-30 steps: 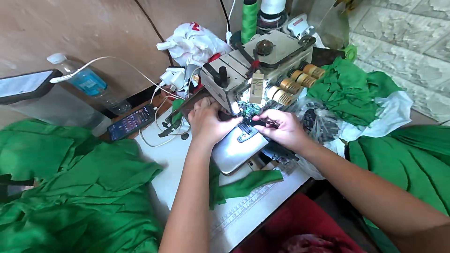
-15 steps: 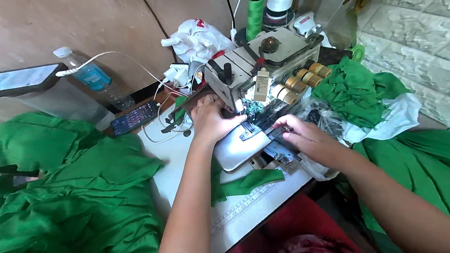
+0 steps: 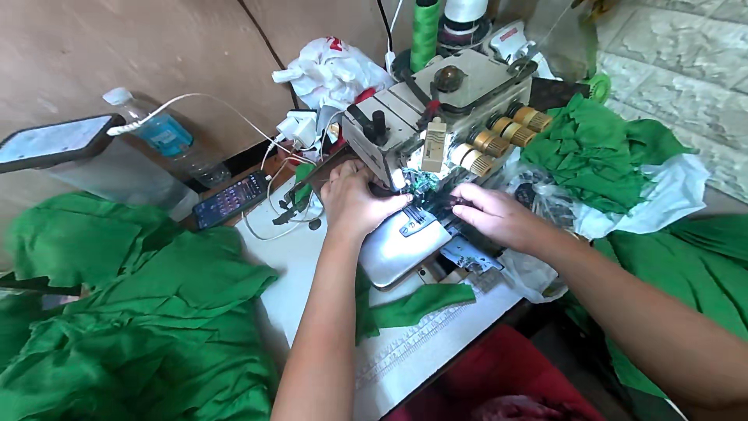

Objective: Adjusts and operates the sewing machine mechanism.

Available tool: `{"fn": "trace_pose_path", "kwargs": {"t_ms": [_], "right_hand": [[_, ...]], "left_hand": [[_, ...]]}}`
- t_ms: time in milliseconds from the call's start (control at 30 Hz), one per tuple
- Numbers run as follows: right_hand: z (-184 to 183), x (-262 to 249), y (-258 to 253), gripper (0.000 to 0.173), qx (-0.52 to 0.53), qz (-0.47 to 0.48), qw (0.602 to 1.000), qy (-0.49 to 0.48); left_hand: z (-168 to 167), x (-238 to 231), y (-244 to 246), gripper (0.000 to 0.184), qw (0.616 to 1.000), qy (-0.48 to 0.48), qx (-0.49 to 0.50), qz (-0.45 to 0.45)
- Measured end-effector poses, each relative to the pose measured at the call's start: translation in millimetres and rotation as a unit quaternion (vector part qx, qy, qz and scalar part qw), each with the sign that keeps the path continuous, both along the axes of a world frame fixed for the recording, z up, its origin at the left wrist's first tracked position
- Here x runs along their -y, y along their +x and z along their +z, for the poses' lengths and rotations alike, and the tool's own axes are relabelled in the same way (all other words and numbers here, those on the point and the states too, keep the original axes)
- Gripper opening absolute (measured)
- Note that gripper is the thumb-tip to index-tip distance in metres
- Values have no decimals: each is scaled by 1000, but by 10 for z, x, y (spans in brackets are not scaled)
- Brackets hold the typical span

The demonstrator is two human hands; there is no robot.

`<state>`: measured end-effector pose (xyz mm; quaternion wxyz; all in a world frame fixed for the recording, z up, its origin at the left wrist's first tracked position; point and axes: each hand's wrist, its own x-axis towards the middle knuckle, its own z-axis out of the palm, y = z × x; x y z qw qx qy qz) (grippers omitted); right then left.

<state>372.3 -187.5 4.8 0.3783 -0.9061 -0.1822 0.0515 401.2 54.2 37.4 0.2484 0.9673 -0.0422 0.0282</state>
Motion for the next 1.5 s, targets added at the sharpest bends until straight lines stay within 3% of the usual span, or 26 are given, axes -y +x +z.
{"fn": "trace_pose_path", "kwargs": {"t_ms": [100, 233, 333, 467, 700, 933, 1033, 1167, 1400, 1500], "right_hand": [[-69, 20, 30, 19, 26, 14, 999, 27], [-140, 135, 74, 22, 168, 27, 985, 17], [-58, 172, 81, 19, 218, 29, 976, -5], [69, 169, 103, 10, 164, 70, 984, -5], [70, 77, 203, 16, 135, 99, 985, 48], [384, 247, 192, 18, 77, 147, 979, -118], [344, 321, 203, 16, 97, 137, 982, -82], [296, 366, 242, 16, 74, 146, 985, -45], [324, 545, 114, 12, 93, 102, 980, -143], [218, 592, 140, 13, 174, 90, 978, -78]], "left_hand": [[-14, -6, -19, 52, 1000, -1, 15, 2], [-24, -25, -51, 53, 1000, 4, 29, 1], [1, -19, -51, 55, 1000, 4, 15, 12], [-23, -31, -48, 55, 1000, 3, 19, 17], [-47, -75, -51, 70, 1000, -17, 13, 20], [-30, -70, -71, 76, 998, -46, -11, 43], [-2, -51, -91, 83, 995, -73, -23, 61], [2, -44, -100, 76, 996, -77, -13, 43], [10, -32, -108, 82, 996, -45, -31, 76], [-9, -30, -106, 73, 998, -29, 7, 48]]}}
